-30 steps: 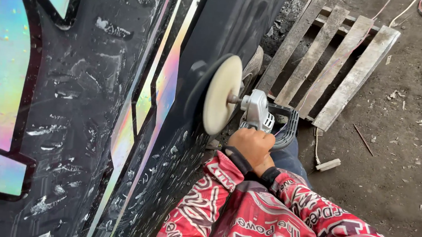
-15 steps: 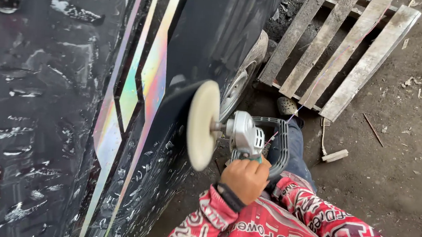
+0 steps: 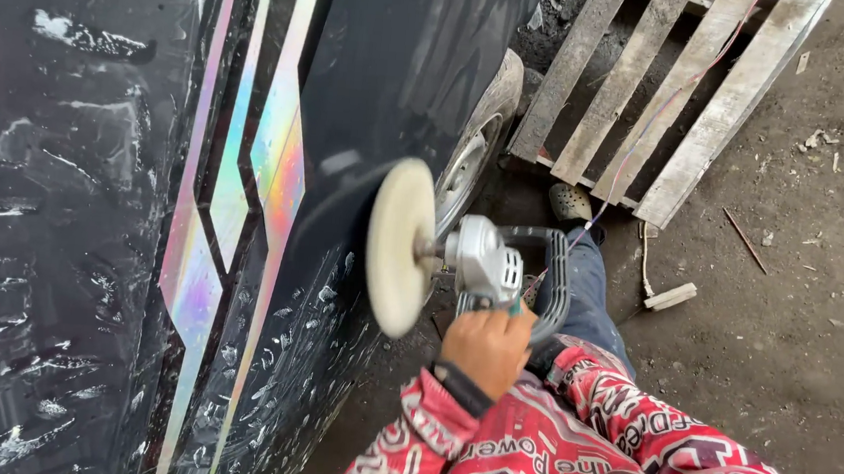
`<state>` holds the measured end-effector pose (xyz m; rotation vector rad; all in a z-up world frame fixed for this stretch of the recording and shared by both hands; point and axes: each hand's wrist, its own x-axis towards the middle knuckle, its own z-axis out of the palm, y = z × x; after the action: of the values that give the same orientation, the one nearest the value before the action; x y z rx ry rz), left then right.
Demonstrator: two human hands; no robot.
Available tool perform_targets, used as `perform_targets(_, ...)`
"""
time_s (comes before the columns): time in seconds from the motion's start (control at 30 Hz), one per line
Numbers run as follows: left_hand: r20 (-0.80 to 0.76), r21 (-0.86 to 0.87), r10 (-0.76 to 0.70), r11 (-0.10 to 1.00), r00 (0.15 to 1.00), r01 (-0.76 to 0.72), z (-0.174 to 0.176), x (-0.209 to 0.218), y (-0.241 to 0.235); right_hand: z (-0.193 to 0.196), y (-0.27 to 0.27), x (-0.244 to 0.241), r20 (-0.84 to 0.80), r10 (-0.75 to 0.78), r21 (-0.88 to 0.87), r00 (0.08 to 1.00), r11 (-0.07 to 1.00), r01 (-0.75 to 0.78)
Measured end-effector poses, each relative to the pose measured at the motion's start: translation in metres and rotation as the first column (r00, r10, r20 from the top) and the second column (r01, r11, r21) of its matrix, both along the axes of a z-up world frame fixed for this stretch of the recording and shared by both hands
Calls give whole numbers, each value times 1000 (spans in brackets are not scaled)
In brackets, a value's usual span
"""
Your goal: The person uses a power polisher with a buffing pad to smooth the side panel of a black car. The person moves the tool across the car's surface, working around a colorful decal and the side mirror.
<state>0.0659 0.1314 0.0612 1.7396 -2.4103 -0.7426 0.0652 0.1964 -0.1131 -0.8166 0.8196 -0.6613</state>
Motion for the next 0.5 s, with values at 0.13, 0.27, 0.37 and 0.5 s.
perform_targets(0.13,-26,104,39,994,999,-36,10,7,27,-13,-17,-11,157,-110,131,981,987,90)
perform_targets(0.27,-90,17,16,1000,996,-14,10,22,24,-28,-36,-25,294,-219,283,930,950,134)
perform_targets(0.37,-146,-47,-42,998,988,36,14,33,-6,-43,-57,-41,378,-312,394,872,906,153)
perform_targets(0.5,-149,-217,-149,969,978,115,1,42,-45,-69,-82,-72,454,-445,540,772,827,159)
